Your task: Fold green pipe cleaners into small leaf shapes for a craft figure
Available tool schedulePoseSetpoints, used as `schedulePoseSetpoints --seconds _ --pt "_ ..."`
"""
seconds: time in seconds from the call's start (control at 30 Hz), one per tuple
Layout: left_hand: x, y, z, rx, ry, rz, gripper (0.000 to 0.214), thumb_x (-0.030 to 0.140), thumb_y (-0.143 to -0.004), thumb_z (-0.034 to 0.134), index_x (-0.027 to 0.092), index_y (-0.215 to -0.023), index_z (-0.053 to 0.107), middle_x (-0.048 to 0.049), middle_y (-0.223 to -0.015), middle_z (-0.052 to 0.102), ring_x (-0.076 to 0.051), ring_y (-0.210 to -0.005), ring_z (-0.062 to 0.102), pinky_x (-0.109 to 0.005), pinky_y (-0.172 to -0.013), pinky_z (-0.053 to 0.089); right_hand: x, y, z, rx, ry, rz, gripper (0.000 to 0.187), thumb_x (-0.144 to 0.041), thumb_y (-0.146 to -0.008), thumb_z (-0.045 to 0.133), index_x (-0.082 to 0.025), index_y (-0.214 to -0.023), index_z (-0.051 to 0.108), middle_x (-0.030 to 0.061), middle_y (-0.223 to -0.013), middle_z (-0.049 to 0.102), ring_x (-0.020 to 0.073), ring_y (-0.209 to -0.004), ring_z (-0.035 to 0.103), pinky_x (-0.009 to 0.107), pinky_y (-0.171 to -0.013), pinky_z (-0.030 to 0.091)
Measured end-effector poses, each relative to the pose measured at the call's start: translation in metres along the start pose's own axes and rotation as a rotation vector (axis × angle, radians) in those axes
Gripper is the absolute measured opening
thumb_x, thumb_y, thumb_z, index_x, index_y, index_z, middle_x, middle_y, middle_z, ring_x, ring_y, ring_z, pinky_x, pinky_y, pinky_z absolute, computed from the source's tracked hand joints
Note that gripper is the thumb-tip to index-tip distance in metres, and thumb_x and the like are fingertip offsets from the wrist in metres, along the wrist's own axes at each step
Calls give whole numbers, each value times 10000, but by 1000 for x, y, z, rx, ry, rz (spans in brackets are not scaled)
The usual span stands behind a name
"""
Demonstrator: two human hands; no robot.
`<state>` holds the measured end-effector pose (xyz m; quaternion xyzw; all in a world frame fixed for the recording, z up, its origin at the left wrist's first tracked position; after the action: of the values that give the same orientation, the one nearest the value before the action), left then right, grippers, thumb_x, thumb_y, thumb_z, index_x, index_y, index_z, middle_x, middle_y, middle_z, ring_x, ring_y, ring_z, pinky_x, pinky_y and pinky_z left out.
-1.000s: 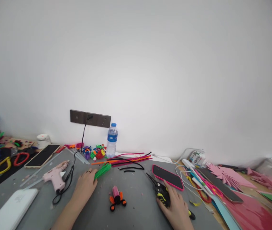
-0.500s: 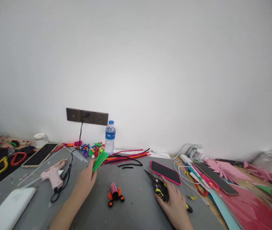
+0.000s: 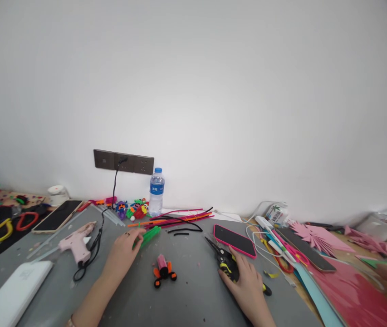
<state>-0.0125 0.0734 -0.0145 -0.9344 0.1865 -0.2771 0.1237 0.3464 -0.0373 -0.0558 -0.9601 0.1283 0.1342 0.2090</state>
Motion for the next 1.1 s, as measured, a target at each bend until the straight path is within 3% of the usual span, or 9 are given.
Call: schedulePoseSetpoints --seconds 0.07,0.17,0.3,0.43,0.57,0.77,0.93,1.1 --pt "1 0 -2 -50 -53 -30 231 147 -853 458 240 -974 632 -36 -932 708 -222 -832 668 -331 -746 478 0 0 0 -3 -4 6 594 -461 -793 488 -259 -1346 417 75 -1204 616 312 -1064 558 431 -868 393" --pt "3 1 -4 -80 -97 -64 227 135 -838 500 234 -1000 623 -51 -1036 681 -222 -896 654 -320 -750 465 -1 0 -1 -10 -14 10 591 -454 -793 490 -255 -1345 420 76 -1199 617 313 -1056 558 441 -884 381" --pt "4 1 -4 -113 -134 -106 203 140 -832 518 238 -965 637 -31 -914 699 -229 -854 649 -317 -707 444 -1 0 0 -23 -30 16 584 -453 -789 495 -260 -1336 433 80 -1200 615 318 -1057 556 441 -881 380" --pt "9 2 -11 -45 -141 -64 150 192 -872 481 233 -859 624 -28 -901 705 -225 -829 643 -312 -707 431 0 0 -1 -12 -27 13 587 -452 -786 496 -264 -1338 431 80 -1194 619 320 -1065 558 435 -874 385" --pt "9 3 -13 30 -123 -83 201 239 -933 351 222 -878 544 -27 -760 671 -218 -697 643 -301 -644 431 0 0 -1 -7 -15 3 580 -449 -786 496 -255 -1330 441 81 -1196 620 319 -1065 559 433 -863 392" --pt "4 5 -13 139 37 -107 203 271 -948 318 240 -1061 484 -58 -889 697 -233 -773 683 -303 -679 469 -2 -1 -2 -19 -15 17 580 -456 -780 503 -250 -1319 452 82 -1190 627 321 -1062 564 437 -859 395" --pt "8 5 -14 115 26 -140 225 315 -960 307 230 -1010 510 -46 -817 694 -239 -741 683 -309 -671 477 -5 -2 -6 -32 -24 29 579 -452 -778 494 -240 -1317 461 90 -1181 631 332 -1067 560 448 -872 393" --pt "14 6 -21 215 36 -92 254 319 -950 335 219 -986 566 -81 -951 685 -238 -838 678 -298 -683 498 -5 -1 -6 -26 -24 32 582 -446 -770 502 -255 -1318 465 91 -1173 631 337 -1059 564 452 -861 406"
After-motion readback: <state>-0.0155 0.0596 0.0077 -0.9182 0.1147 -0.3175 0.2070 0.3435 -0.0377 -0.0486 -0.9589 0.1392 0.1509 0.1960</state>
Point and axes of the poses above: each hand's wrist, its own y-axis away from the middle knuckle, its own z-axis out of the palm, x = y × z, the point moved 4 cm from there along -y, towards the middle knuckle
